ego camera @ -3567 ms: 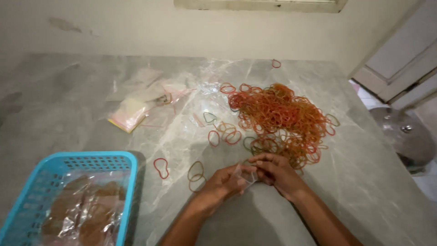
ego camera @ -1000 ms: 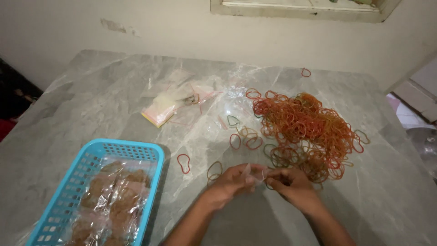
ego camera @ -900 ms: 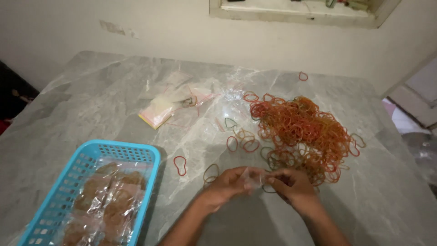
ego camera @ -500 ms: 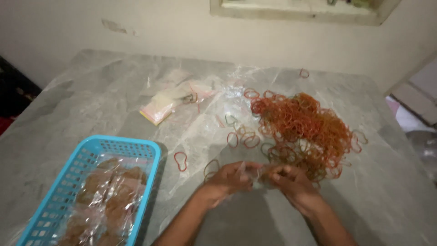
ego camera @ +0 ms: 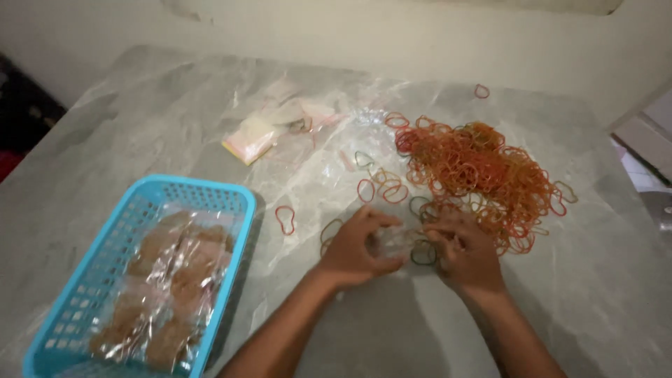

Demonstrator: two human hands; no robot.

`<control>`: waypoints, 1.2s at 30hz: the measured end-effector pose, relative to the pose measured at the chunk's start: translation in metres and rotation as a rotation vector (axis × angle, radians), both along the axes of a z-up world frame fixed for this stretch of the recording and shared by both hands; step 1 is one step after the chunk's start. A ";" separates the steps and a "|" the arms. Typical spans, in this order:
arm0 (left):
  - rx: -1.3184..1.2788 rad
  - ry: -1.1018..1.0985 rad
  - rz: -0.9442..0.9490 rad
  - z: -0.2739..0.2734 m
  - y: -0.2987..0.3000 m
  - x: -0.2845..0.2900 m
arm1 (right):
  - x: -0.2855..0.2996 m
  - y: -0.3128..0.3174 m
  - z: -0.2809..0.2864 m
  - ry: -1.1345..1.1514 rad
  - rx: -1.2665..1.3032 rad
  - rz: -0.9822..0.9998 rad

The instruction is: Packaging rubber bands into small plastic bags and placing them in a basket

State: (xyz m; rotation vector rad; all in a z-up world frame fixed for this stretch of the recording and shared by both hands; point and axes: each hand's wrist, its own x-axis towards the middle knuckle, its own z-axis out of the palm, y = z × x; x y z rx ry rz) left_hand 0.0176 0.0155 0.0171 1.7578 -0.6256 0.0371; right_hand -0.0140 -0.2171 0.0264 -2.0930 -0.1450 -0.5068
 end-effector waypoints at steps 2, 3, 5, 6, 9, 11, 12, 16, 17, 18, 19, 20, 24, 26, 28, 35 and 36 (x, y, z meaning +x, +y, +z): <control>-0.061 0.044 -0.006 -0.005 0.000 -0.001 | 0.000 0.005 0.004 -0.033 -0.092 0.059; -0.125 0.079 -0.026 -0.008 -0.003 0.001 | 0.000 0.004 0.008 -0.073 -0.189 0.104; -0.261 0.298 -0.120 -0.007 -0.003 -0.004 | 0.001 0.003 0.002 0.018 -0.146 0.143; -0.384 0.511 -0.213 -0.008 -0.004 -0.007 | 0.000 0.001 -0.002 0.101 -0.091 0.183; -0.451 0.624 -0.332 -0.006 -0.009 -0.002 | -0.005 0.008 0.013 0.064 -0.111 0.188; -0.499 0.641 -0.311 -0.013 -0.011 -0.003 | -0.005 0.008 0.016 0.061 -0.116 0.180; -0.545 0.662 -0.280 -0.015 -0.013 -0.002 | -0.004 0.008 0.019 0.062 -0.115 0.180; -0.559 0.678 -0.370 -0.004 -0.006 -0.005 | -0.007 0.010 0.014 0.098 -0.035 0.175; -0.513 0.657 -0.390 -0.006 -0.005 -0.003 | -0.006 0.008 0.009 0.108 -0.004 0.176; -0.467 0.636 -0.410 -0.009 -0.004 0.000 | -0.004 0.006 0.004 0.119 0.026 0.177; -0.466 0.633 -0.415 -0.003 -0.005 -0.003 | -0.006 0.007 0.008 0.115 0.025 0.173; -0.480 0.634 -0.414 0.002 -0.006 -0.006 | -0.007 0.007 0.012 0.142 0.052 0.195; -0.537 0.658 -0.440 0.024 -0.006 -0.016 | -0.012 0.009 0.011 0.208 0.109 0.217; -0.554 0.669 -0.442 0.009 -0.005 -0.018 | -0.016 0.011 0.019 0.263 0.118 0.196; -0.568 0.663 -0.449 -0.003 -0.007 -0.014 | -0.015 0.009 0.021 0.301 0.123 0.174; -0.557 0.790 -0.577 -0.006 -0.003 -0.009 | -0.002 0.004 -0.001 0.277 0.133 0.275; -0.552 0.780 -0.600 -0.004 -0.001 -0.011 | -0.001 0.004 -0.003 0.280 0.105 0.278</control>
